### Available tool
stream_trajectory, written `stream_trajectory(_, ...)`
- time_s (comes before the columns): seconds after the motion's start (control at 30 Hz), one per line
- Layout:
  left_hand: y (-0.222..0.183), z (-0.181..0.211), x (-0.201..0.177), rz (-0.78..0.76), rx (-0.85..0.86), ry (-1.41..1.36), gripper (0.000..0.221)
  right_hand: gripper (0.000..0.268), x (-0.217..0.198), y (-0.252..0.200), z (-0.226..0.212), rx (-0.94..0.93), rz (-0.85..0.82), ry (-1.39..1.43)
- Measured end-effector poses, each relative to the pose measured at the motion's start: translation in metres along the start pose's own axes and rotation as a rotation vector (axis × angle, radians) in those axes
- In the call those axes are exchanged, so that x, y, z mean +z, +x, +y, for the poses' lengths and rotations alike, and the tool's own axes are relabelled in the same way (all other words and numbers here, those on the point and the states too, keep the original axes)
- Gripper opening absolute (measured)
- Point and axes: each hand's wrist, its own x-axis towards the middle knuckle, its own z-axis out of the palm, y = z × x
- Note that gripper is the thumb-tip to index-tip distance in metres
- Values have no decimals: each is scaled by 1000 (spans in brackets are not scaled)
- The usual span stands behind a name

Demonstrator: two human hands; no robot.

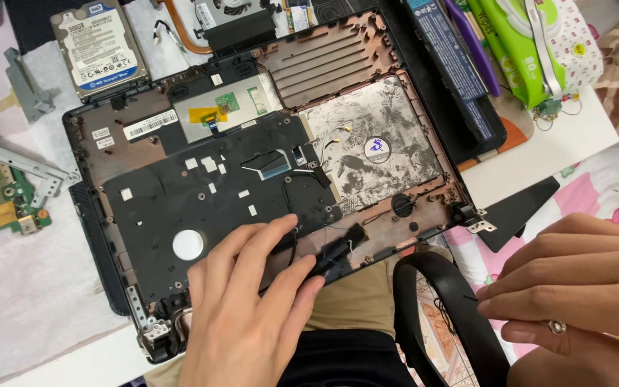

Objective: The person disassembles internal components of a laptop using a screwdriver, removing small screws and internal modules such as the speaker and battery.

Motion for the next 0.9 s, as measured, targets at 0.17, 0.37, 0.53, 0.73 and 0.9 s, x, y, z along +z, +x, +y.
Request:
stream_trajectory(0.17,0,1,0,20,-12,-8,17,24,3,-4,5,22,7,12)
stream_trajectory(0.37,0,-2,-5,-40,-21,-45,20,25,13,-16,16,16,-3,-12)
stream_trajectory(0.53,2,-4,-2,8,23,-27,16,27,18,-22,23,1,-13,-22)
stream_trajectory(0.73,0,-6,1,-13,44,29,18,25,17,-16,19,5,-26,-22)
stream_trajectory(0.9,3,-5,-9,-1,17,-52,9,26,16,-6,18,-30,-24,-25)
